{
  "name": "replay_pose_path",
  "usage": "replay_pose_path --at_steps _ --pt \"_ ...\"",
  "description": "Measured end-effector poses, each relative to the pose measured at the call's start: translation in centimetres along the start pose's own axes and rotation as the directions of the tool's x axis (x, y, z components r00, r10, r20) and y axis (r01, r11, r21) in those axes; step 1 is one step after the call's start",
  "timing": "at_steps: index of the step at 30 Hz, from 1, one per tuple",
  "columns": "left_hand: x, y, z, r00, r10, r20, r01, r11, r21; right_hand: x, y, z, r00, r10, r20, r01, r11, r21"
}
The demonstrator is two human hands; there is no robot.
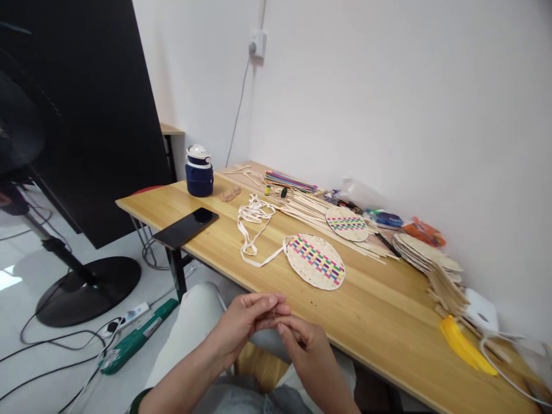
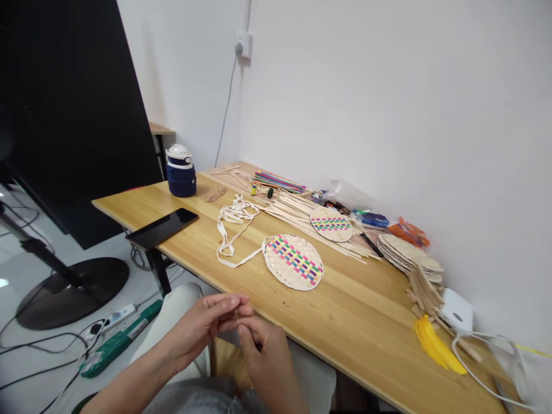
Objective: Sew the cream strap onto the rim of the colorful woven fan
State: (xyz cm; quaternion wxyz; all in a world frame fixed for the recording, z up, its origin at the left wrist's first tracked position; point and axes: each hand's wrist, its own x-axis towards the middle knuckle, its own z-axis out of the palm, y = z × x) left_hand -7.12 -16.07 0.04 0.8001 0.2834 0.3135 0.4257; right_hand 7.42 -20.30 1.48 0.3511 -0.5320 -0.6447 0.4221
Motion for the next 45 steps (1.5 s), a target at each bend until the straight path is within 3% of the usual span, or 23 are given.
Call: replay_pose_path --at_steps 8,15,22,24,25,28,29,30,32,34,36,39,43,45 --pt "-0.7 1.0 0.2 0.982 0.134 -0.129 -0.113 0.98 0.163 -1.2 1.1 -0.3 0.993 0.11 -0.045 -0.112 0.993 -0.026" --pt "-1.5 1.5 0.6 0.974 0.199 -0.111 -0.174 0.963 0.207 -1.5 1.0 -0.9 0.985 0.158 -0.064 -0.159 0.987 -0.012" --pt "-1.6 1.4 0.4 0.974 0.203 -0.102 -0.173 0.954 0.246 -1.6 1.7 -1.0 0.986 0.132 -0.098 -0.131 0.991 0.017" --pt "-1.7 1.4 0.5 0.97 0.223 -0.101 -0.182 0.933 0.311 -1.7 2.1 -1.3 0.979 0.048 -0.198 -0.061 0.996 -0.063" --pt "-1.8 1.4 0.5 0.963 0.252 -0.095 -0.202 0.91 0.362 -1.7 2.1 -1.5 0.956 -0.036 -0.292 -0.008 0.989 -0.147" --pt "-2.0 1.3 0.7 0.923 0.384 -0.031 -0.316 0.799 0.513 -2.1 1.3 -2.1 0.8 -0.28 -0.53 0.095 0.932 -0.349" --pt "-2.0 1.2 0.8 0.908 0.419 0.0 -0.353 0.765 0.539 -2.2 0.8 -2.1 0.775 -0.277 -0.568 0.111 0.944 -0.31" --pt "-2.1 1.1 0.8 0.897 0.441 0.026 -0.381 0.741 0.552 -2.3 0.1 -1.9 0.783 -0.225 -0.58 0.123 0.97 -0.211" --pt "-2.1 0.8 1.0 0.885 0.462 0.054 -0.409 0.719 0.562 -2.3 -1.0 -0.9 0.848 -0.042 -0.529 0.113 0.988 0.103" --pt "-2.1 0.3 1.0 0.88 0.47 0.069 -0.42 0.7 0.578 -2.1 -1.8 0.6 0.911 0.102 -0.4 0.068 0.919 0.389" --pt "-2.1 -0.2 1.1 0.882 0.465 0.076 -0.415 0.691 0.592 -1.7 -1.9 2.1 0.937 0.179 -0.299 0.04 0.797 0.602" --pt "-2.0 -0.7 1.2 0.9 0.43 0.078 -0.394 0.72 0.572 -1.2 -1.6 3.3 0.958 0.209 -0.198 -0.006 0.702 0.713" --pt "-2.1 -1.2 1.3 0.953 0.303 0.031 -0.282 0.839 0.466 -1.3 -1.3 3.2 0.955 0.234 -0.183 -0.036 0.703 0.711" --pt "-2.1 -1.4 1.3 0.952 0.304 0.033 -0.281 0.829 0.483 -1.4 -1.2 3.0 0.953 0.261 -0.155 -0.067 0.677 0.733"
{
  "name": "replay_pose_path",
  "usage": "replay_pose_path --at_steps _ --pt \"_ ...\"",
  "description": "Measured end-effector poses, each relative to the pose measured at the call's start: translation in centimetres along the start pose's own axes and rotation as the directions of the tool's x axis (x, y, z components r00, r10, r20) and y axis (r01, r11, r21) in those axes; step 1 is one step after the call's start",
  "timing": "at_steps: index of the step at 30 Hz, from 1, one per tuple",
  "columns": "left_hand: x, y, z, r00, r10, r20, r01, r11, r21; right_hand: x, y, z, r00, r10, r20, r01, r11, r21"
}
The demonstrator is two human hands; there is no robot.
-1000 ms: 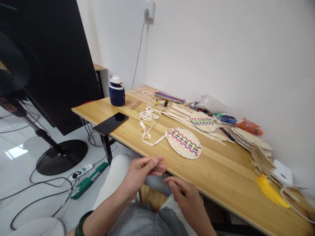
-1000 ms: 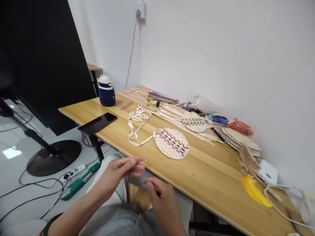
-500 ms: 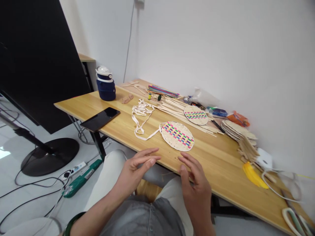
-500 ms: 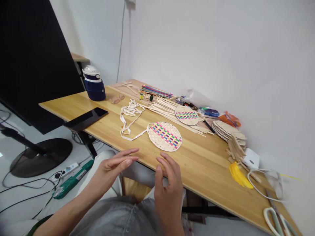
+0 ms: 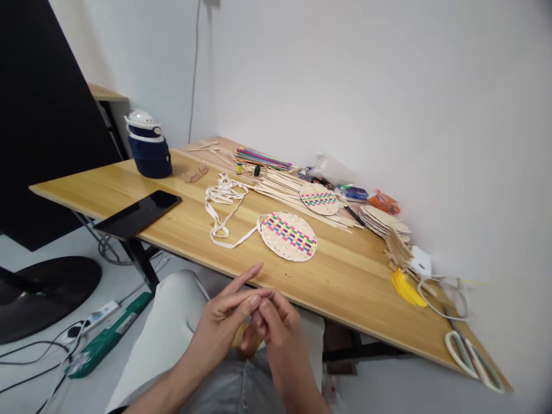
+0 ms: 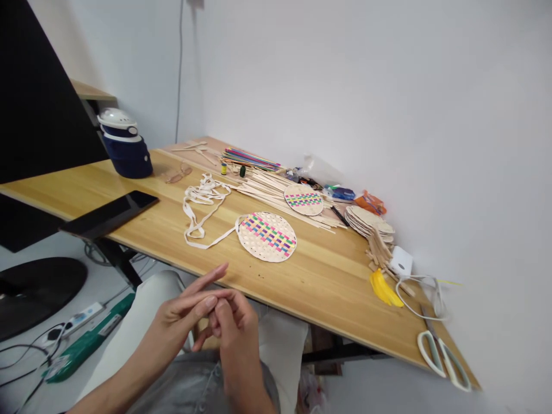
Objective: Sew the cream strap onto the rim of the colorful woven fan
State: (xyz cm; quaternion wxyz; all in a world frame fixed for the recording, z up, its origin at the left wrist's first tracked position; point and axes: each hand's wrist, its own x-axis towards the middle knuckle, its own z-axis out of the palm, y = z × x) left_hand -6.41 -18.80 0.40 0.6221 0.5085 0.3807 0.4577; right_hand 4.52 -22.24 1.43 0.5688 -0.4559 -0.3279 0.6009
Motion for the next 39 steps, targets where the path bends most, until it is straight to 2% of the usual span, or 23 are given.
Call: replay_pose_path --at_steps 4,8,13,16,19,21,22,25,28,31,35,39 --pt "0.2 -0.1 0.1 0.996 0.089 -0.019 -0.088 0.993 0.075 0.0 0.1 -0.7 0.996 0.076 0.039 -0.079 0.995 0.068" --pt "0.2 0.0 0.2 0.998 0.067 0.001 -0.067 0.996 0.065 0.0 0.6 -1.3 0.993 0.119 0.008 -0.119 0.993 0.006" --pt "0.2 -0.3 0.6 1.0 -0.022 0.021 0.023 0.998 -0.061 0.5 0.5 -1.8 0.997 0.066 -0.029 -0.07 0.986 -0.151" --pt "0.9 -0.3 0.4 0.994 -0.1 0.033 0.103 0.986 -0.129 1.7 -1.2 -3.2 0.995 -0.006 -0.102 -0.023 0.959 -0.284" --pt "2.3 0.0 -0.6 0.996 -0.09 -0.023 0.087 0.992 -0.091 4.2 -4.6 -5.8 0.975 -0.125 -0.185 0.029 0.892 -0.45" --pt "3.6 0.3 -1.6 0.993 -0.061 -0.105 0.055 0.997 -0.057 6.5 -7.1 -7.5 0.955 -0.233 -0.183 0.084 0.805 -0.587" --pt "4.2 0.6 -2.1 0.987 -0.051 -0.152 0.044 0.998 -0.048 7.7 -8.1 -8.1 0.945 -0.286 -0.159 0.098 0.71 -0.697" --pt "5.9 1.2 -3.6 0.971 -0.051 -0.232 0.044 0.998 -0.035 11.7 -10.0 -9.2 0.929 -0.335 -0.159 0.082 0.605 -0.792" --pt "7.0 1.8 -5.1 0.977 -0.071 -0.203 0.071 0.997 -0.008 15.2 -10.0 -9.6 0.927 -0.351 -0.131 0.058 0.48 -0.875" --pt "7.7 2.2 -7.1 0.966 -0.057 -0.253 0.073 0.996 0.053 17.5 -9.1 -9.8 0.934 -0.351 -0.063 0.056 0.317 -0.947" --pt "9.1 2.6 -10.0 0.938 0.056 -0.343 0.026 0.973 0.228 19.0 -8.4 -9.7 0.938 -0.345 0.033 0.073 0.105 -0.992" --pt "12.4 3.8 -12.6 0.909 0.171 -0.38 0.011 0.902 0.431 19.8 -8.5 -9.7 0.944 -0.291 0.154 0.152 -0.029 -0.988"
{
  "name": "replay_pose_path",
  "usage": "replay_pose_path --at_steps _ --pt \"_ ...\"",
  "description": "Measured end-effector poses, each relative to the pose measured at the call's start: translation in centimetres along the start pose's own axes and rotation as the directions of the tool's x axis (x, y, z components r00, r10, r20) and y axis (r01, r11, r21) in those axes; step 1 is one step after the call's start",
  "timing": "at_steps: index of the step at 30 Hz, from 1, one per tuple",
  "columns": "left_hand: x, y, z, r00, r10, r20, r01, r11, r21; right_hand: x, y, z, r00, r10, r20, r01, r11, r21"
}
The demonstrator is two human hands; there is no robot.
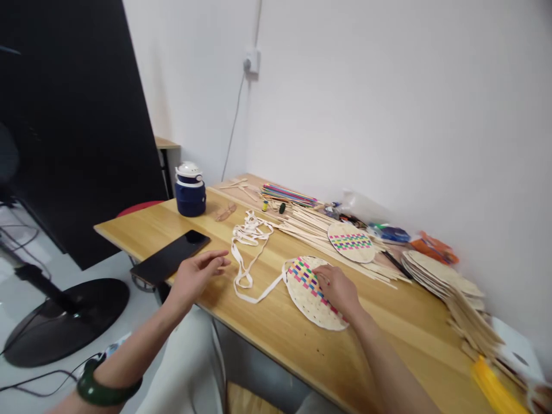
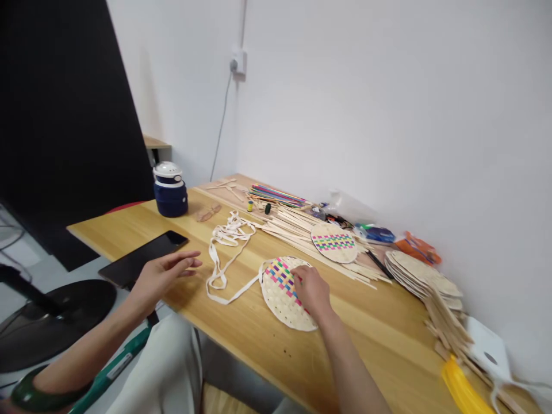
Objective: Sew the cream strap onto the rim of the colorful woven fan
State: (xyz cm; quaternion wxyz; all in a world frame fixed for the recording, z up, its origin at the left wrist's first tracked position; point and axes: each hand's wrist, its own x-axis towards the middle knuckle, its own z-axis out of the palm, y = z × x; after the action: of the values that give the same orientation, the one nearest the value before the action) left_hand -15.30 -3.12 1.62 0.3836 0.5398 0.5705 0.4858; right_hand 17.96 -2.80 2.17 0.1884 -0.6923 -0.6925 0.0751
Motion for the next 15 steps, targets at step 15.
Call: replay_pose_path --at_steps 15 --pt "18.7 -0.5 1.3 0.965 -0.052 -0.256 0.193 0.802 0.565 0.5 1.0 -0.1 0.93 -0.295 -0.222 0.225 0.929 -0.294"
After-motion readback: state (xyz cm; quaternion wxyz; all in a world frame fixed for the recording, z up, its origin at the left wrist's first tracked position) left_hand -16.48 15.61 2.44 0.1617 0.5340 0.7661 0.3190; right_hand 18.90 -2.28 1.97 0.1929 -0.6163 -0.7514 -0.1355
